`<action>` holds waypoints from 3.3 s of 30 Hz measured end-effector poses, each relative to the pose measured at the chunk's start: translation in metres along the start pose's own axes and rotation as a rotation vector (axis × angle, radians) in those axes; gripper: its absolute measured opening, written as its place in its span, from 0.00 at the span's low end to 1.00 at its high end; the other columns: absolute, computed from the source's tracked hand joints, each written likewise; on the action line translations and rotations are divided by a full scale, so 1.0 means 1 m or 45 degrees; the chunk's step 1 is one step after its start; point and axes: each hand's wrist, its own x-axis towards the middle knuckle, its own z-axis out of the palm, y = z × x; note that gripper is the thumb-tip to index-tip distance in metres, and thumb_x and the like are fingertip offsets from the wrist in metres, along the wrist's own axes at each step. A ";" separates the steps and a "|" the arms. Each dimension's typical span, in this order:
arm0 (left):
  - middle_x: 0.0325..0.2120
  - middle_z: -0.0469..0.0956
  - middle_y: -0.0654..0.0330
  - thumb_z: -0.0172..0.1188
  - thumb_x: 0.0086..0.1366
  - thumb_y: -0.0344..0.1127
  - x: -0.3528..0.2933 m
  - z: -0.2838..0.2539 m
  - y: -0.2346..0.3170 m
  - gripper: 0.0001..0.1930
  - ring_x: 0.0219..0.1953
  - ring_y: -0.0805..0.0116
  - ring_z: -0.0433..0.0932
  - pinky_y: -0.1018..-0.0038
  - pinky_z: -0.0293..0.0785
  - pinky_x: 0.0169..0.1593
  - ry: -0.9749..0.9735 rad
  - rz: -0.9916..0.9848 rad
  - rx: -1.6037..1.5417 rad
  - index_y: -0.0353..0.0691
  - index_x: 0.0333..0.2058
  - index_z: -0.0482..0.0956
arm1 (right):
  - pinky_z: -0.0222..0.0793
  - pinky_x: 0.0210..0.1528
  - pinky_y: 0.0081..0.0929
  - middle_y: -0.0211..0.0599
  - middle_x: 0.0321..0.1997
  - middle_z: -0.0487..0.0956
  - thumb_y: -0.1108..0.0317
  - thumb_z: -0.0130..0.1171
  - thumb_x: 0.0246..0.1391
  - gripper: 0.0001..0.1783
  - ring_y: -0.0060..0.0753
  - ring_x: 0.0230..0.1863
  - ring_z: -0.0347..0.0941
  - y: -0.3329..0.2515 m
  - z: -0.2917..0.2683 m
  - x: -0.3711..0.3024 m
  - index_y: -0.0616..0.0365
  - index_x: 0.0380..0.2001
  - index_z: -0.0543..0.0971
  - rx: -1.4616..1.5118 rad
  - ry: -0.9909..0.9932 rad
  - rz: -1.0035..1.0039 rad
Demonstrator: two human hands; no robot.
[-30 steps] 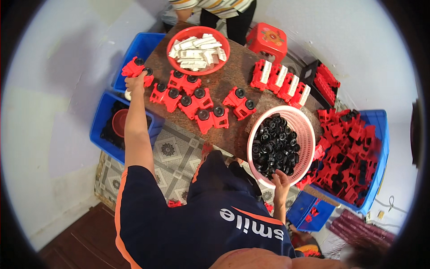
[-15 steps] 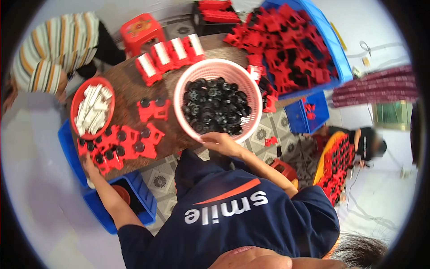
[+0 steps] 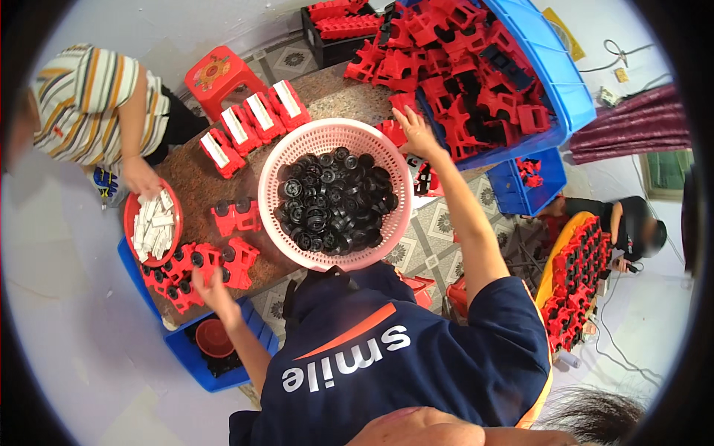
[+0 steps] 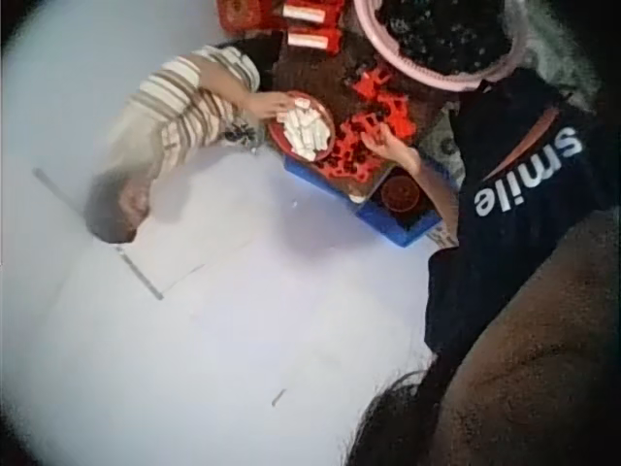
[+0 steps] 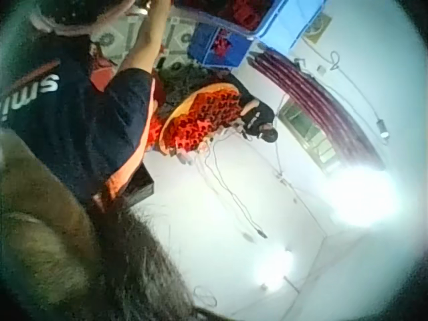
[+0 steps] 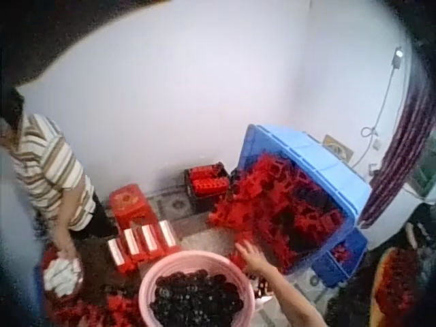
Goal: Assemble plastic toy trucks by snapping wheels onto the chassis.
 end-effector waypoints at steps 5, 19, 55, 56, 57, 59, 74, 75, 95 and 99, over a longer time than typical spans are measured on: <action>0.56 0.69 0.56 0.61 0.61 0.26 -0.035 0.056 0.009 0.25 0.57 0.67 0.69 0.72 0.66 0.59 -0.428 -0.178 -0.066 0.33 0.58 0.68 | 0.57 0.67 0.46 0.49 0.73 0.52 0.62 0.76 0.30 0.61 0.56 0.70 0.51 0.047 0.005 0.041 0.41 0.70 0.54 0.184 -0.207 -0.365; 0.55 0.70 0.42 0.67 0.54 0.38 -0.070 0.039 0.046 0.34 0.56 0.44 0.70 0.57 0.66 0.59 -0.274 0.169 1.427 0.34 0.59 0.66 | 0.69 0.54 0.26 0.47 0.49 0.81 0.58 0.73 0.46 0.35 0.30 0.49 0.77 0.043 -0.034 0.010 0.67 0.54 0.75 1.236 0.503 0.240; 0.52 0.68 0.55 0.72 0.56 0.46 -0.080 0.158 0.070 0.43 0.52 0.66 0.71 0.67 0.71 0.56 -0.724 -0.599 -0.566 0.38 0.61 0.54 | 0.60 0.21 0.16 0.22 0.28 0.72 0.64 0.73 0.47 0.22 0.15 0.21 0.64 -0.155 0.024 -0.065 0.55 0.43 0.75 1.853 -0.196 0.116; 0.52 0.68 0.55 0.72 0.56 0.46 -0.081 0.161 0.072 0.43 0.52 0.66 0.71 0.67 0.71 0.56 -0.738 -0.602 -0.567 0.38 0.61 0.54 | 0.59 0.20 0.16 0.21 0.27 0.71 0.63 0.71 0.49 0.19 0.15 0.20 0.62 -0.159 0.016 -0.074 0.56 0.41 0.76 1.980 -0.254 0.105; 0.50 0.70 0.56 0.72 0.56 0.45 -0.081 0.165 0.074 0.42 0.51 0.66 0.72 0.67 0.71 0.56 -0.765 -0.573 -0.501 0.38 0.60 0.54 | 0.58 0.21 0.15 0.21 0.27 0.71 0.62 0.69 0.52 0.16 0.14 0.20 0.63 -0.160 0.013 -0.082 0.55 0.41 0.76 1.995 -0.273 0.131; 0.46 0.74 0.57 0.73 0.56 0.43 -0.085 0.171 0.078 0.40 0.49 0.68 0.73 0.69 0.70 0.54 -0.802 -0.514 -0.429 0.39 0.59 0.55 | 0.68 0.26 0.17 0.24 0.29 0.74 0.65 0.63 0.57 0.12 0.17 0.23 0.69 -0.162 0.006 -0.099 0.58 0.41 0.77 2.148 -0.349 0.095; 0.52 0.71 0.51 0.76 0.51 0.44 -0.102 0.177 0.066 0.51 0.55 0.62 0.72 0.68 0.69 0.58 -1.047 -0.445 -0.362 0.38 0.64 0.47 | 0.74 0.22 0.18 0.33 0.32 0.76 0.73 0.63 0.56 0.13 0.18 0.23 0.73 -0.197 -0.015 -0.147 0.63 0.41 0.72 1.859 -0.270 0.039; 0.53 0.71 0.51 0.77 0.49 0.42 -0.102 0.176 0.065 0.53 0.55 0.62 0.71 0.68 0.69 0.59 -1.060 -0.462 -0.382 0.39 0.64 0.47 | 0.73 0.21 0.18 0.33 0.30 0.76 0.72 0.64 0.56 0.13 0.18 0.22 0.73 -0.196 -0.011 -0.148 0.63 0.40 0.72 1.845 -0.287 0.072; 0.51 0.72 0.54 0.74 0.47 0.26 -0.105 0.157 0.059 0.48 0.52 0.63 0.74 0.65 0.74 0.55 -1.044 -0.674 -0.194 0.40 0.63 0.51 | 0.71 0.52 0.29 0.39 0.43 0.81 0.50 0.52 0.64 0.27 0.32 0.45 0.78 -0.143 0.061 -0.093 0.63 0.52 0.76 1.852 -0.711 -0.397; 0.41 0.81 0.59 0.65 0.59 0.30 -0.086 0.165 0.057 0.18 0.40 0.66 0.81 0.69 0.81 0.44 -0.848 -0.840 -0.604 0.40 0.49 0.77 | 0.63 0.54 0.39 0.32 0.55 0.74 0.66 0.58 0.49 0.21 0.39 0.57 0.68 -0.081 0.120 -0.016 0.37 0.48 0.80 -0.223 0.101 -0.629</action>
